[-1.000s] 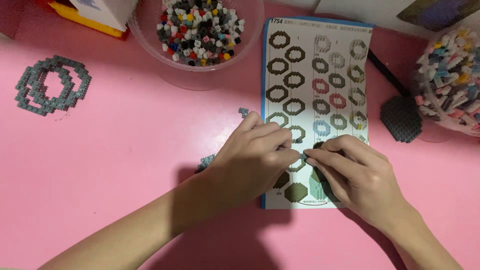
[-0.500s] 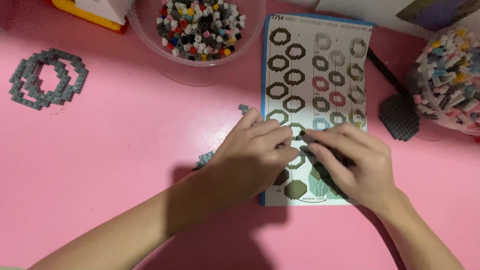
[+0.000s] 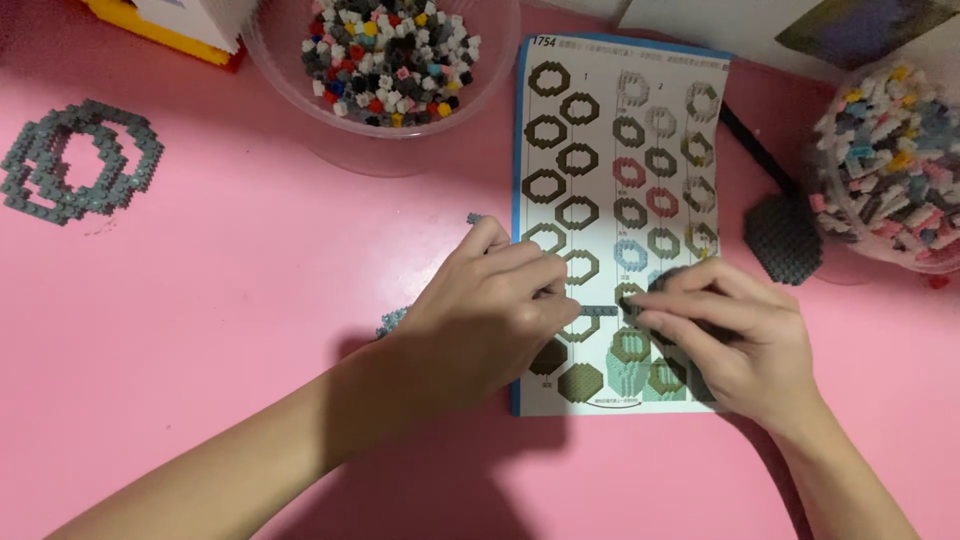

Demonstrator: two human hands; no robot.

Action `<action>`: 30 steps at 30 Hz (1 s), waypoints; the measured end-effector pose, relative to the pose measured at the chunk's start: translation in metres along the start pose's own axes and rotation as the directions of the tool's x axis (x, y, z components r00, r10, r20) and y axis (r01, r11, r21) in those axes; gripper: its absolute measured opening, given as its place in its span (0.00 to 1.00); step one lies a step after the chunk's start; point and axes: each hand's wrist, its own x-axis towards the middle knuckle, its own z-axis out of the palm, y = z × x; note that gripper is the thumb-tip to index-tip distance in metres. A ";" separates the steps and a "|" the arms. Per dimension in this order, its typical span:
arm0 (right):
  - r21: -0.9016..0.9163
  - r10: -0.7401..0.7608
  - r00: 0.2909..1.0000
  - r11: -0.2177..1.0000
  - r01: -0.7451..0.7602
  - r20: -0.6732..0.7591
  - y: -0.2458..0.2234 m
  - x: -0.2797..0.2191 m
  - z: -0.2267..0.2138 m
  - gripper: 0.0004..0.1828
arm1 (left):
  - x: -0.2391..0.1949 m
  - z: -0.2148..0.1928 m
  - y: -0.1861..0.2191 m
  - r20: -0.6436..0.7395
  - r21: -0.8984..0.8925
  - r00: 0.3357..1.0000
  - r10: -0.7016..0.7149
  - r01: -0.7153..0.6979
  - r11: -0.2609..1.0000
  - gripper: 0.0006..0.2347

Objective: Assembling a miniature building block model using a pattern guide.

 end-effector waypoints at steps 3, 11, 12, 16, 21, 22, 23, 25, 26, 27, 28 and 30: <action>0.032 -0.005 1.000 0.999 0.004 0.021 0.000 -0.001 0.003 0.09 | 0.001 -0.005 0.001 0.023 -0.001 1.000 -0.014 0.014 1.000 0.15; 0.035 0.026 0.999 0.999 -0.027 0.027 -0.002 0.000 0.006 0.09 | 0.003 -0.005 0.002 0.069 0.073 0.997 -0.036 0.031 0.997 0.18; 0.040 0.018 0.999 0.999 -0.019 0.031 -0.002 0.000 0.006 0.09 | 0.003 -0.004 0.001 0.070 0.072 0.997 -0.042 0.037 0.997 0.17; 0.039 0.039 0.999 0.998 -0.040 0.011 -0.005 0.001 0.005 0.10 | 0.004 -0.007 0.003 0.080 0.076 0.996 -0.048 0.042 0.996 0.18; 0.046 0.012 1.000 0.999 -0.013 0.029 -0.003 0.002 0.006 0.09 | 0.003 -0.004 0.001 0.084 0.065 0.995 -0.051 0.045 0.997 0.17; 0.050 -0.003 0.999 0.999 0.001 0.038 -0.003 0.002 0.006 0.09 | 0.002 -0.003 -0.001 0.087 0.046 0.995 -0.049 0.045 0.998 0.16; 0.049 -0.002 0.999 0.999 0.000 0.039 -0.004 0.002 0.006 0.09 | 0.003 -0.003 0.000 0.087 0.045 0.995 -0.050 0.046 0.998 0.16; 0.041 0.000 0.999 0.999 -0.002 0.044 -0.006 0.003 0.006 0.08 | 0.004 -0.006 0.001 0.086 0.042 0.995 -0.054 0.051 0.998 0.16; 0.042 0.001 0.999 0.999 -0.003 0.045 -0.007 0.003 0.007 0.08 | 0.004 -0.007 0.002 0.087 0.041 0.995 -0.055 0.052 0.998 0.16; 0.037 0.003 0.999 0.999 -0.005 0.041 -0.008 0.003 0.006 0.08 | 0.004 -0.009 0.003 0.086 0.033 0.995 -0.058 0.056 0.998 0.17; 0.033 0.006 0.999 0.999 -0.007 0.036 -0.009 0.003 0.006 0.08 | 0.005 -0.010 0.004 0.085 0.026 0.994 -0.061 0.059 0.998 0.18; 0.013 -0.025 0.999 1.000 0.024 0.036 -0.010 0.003 0.006 0.08 | 0.004 -0.008 0.003 0.087 0.023 0.994 -0.063 0.061 0.998 0.17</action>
